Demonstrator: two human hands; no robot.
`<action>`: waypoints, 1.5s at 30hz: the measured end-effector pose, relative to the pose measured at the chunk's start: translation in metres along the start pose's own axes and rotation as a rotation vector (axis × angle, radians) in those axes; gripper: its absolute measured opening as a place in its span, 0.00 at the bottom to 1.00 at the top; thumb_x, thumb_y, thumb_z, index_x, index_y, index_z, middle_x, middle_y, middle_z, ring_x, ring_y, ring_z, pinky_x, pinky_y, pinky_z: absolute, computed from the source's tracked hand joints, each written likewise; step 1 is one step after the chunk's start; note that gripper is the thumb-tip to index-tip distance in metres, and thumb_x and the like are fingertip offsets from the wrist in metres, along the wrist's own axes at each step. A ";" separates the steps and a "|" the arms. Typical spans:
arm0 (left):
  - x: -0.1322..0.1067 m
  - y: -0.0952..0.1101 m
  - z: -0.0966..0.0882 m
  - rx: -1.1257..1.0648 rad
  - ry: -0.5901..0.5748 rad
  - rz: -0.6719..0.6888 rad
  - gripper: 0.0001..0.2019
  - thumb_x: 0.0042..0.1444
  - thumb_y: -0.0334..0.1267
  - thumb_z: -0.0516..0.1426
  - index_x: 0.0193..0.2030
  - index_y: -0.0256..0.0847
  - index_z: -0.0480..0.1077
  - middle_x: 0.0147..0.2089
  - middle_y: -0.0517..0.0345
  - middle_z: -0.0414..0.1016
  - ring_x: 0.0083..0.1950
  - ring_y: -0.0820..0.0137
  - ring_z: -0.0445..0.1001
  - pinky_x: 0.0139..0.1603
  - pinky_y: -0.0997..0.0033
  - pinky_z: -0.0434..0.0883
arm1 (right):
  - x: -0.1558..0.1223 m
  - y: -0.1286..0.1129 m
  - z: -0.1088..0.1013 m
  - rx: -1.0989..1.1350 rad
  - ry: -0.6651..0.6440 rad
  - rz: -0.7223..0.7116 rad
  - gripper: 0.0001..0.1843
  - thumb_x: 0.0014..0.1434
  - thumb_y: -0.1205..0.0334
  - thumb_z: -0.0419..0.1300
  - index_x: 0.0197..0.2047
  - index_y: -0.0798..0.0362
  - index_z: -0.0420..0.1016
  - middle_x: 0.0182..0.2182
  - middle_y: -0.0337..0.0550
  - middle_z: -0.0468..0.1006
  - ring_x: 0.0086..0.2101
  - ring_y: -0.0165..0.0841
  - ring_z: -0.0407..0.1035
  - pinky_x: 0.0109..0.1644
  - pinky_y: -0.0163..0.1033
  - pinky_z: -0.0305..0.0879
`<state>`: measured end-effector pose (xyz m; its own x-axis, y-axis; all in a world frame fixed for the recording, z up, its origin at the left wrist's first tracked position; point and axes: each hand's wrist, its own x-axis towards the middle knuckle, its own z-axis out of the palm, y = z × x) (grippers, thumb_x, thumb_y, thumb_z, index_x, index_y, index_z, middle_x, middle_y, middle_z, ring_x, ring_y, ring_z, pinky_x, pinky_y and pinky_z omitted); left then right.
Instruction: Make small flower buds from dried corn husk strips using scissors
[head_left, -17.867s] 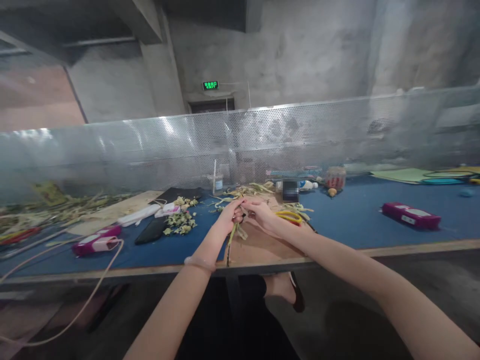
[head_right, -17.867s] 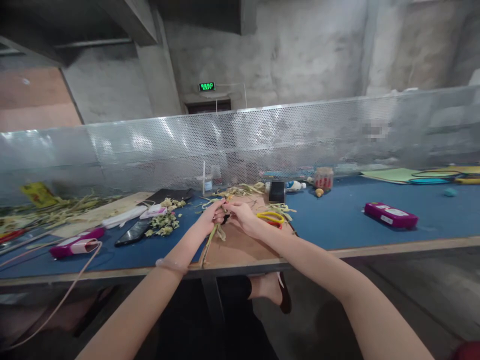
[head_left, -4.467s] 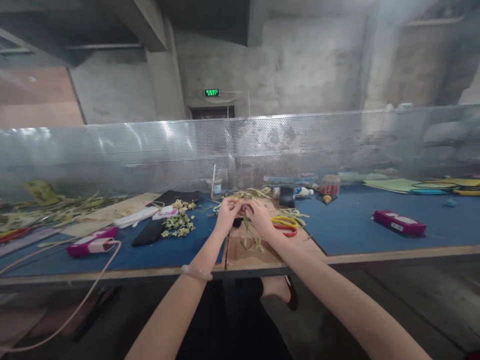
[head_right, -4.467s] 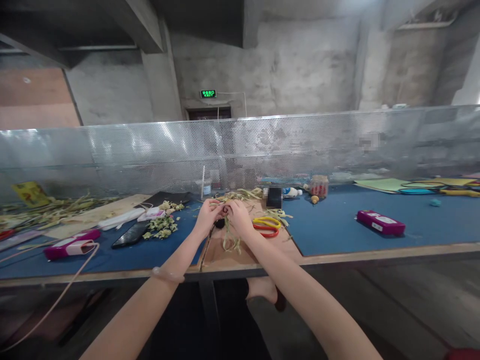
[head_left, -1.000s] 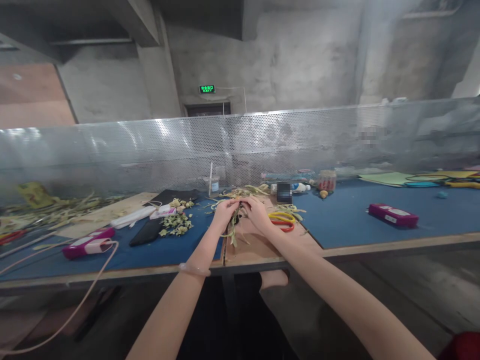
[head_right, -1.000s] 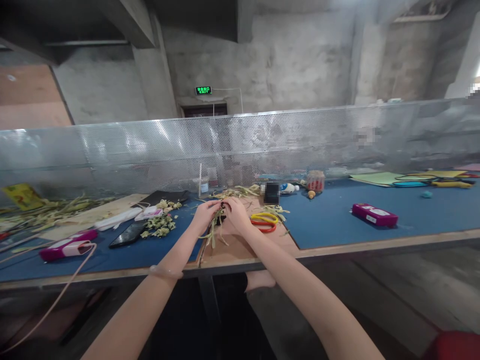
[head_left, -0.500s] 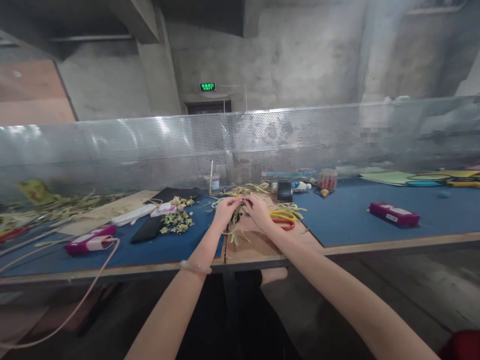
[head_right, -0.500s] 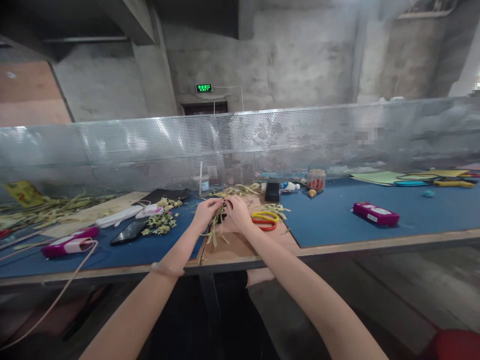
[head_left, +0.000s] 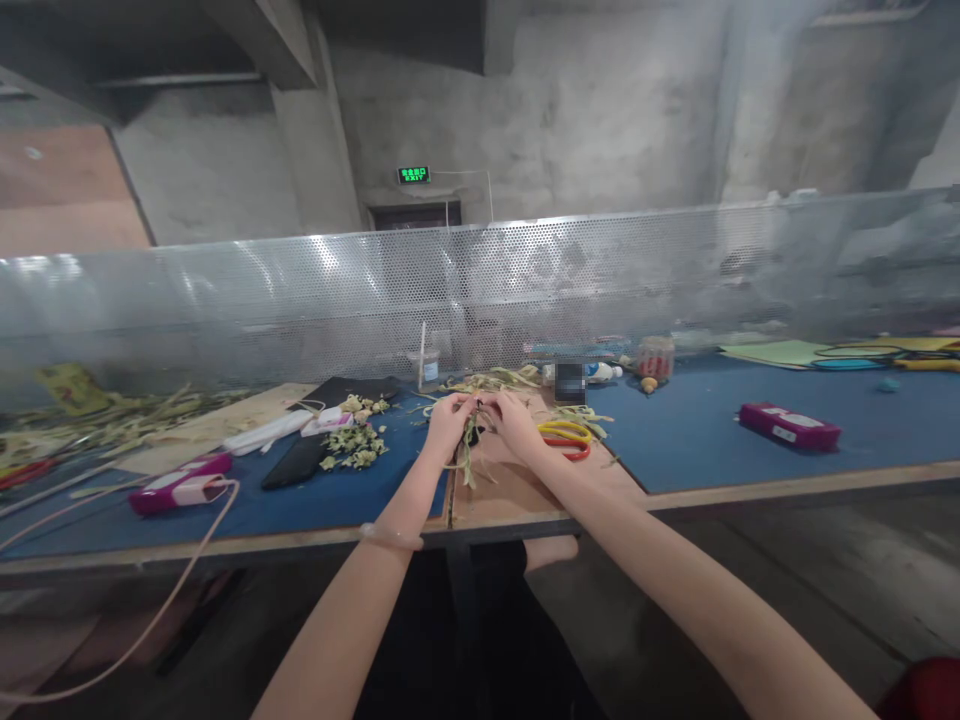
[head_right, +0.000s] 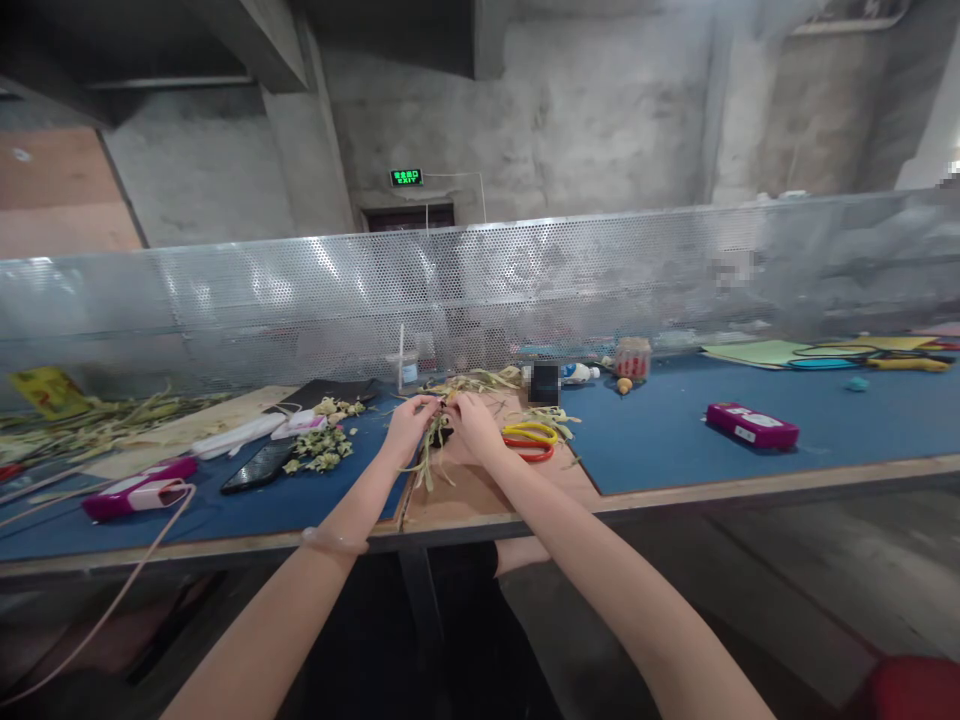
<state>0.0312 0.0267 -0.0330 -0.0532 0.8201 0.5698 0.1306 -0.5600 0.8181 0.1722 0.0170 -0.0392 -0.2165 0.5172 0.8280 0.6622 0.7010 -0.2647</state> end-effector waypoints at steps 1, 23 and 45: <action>0.000 0.000 0.000 -0.003 0.004 -0.002 0.12 0.43 0.45 0.59 0.30 0.37 0.73 0.26 0.56 0.74 0.27 0.70 0.70 0.28 0.74 0.64 | 0.000 0.001 0.001 -0.011 -0.018 -0.002 0.09 0.60 0.67 0.50 0.40 0.56 0.70 0.35 0.47 0.73 0.40 0.36 0.64 0.44 0.39 0.59; -0.001 0.009 0.000 -0.214 0.133 -0.036 0.09 0.51 0.43 0.53 0.31 0.40 0.63 0.33 0.56 0.74 0.25 0.74 0.70 0.25 0.76 0.66 | -0.007 -0.012 -0.022 -0.323 -0.184 -0.006 0.08 0.62 0.61 0.49 0.39 0.53 0.66 0.37 0.45 0.71 0.41 0.35 0.64 0.36 0.34 0.58; -0.001 0.013 -0.001 -0.420 0.101 -0.141 0.11 0.48 0.43 0.58 0.27 0.37 0.64 0.25 0.60 0.70 0.20 0.80 0.60 0.19 0.80 0.57 | -0.009 -0.018 -0.025 -0.520 -0.367 -0.022 0.10 0.59 0.69 0.46 0.43 0.54 0.64 0.42 0.52 0.70 0.40 0.39 0.67 0.37 0.40 0.63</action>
<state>0.0324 0.0182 -0.0225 -0.1404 0.8880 0.4379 -0.2969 -0.4597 0.8370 0.1806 -0.0129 -0.0296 -0.4052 0.7045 0.5826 0.8963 0.4316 0.1014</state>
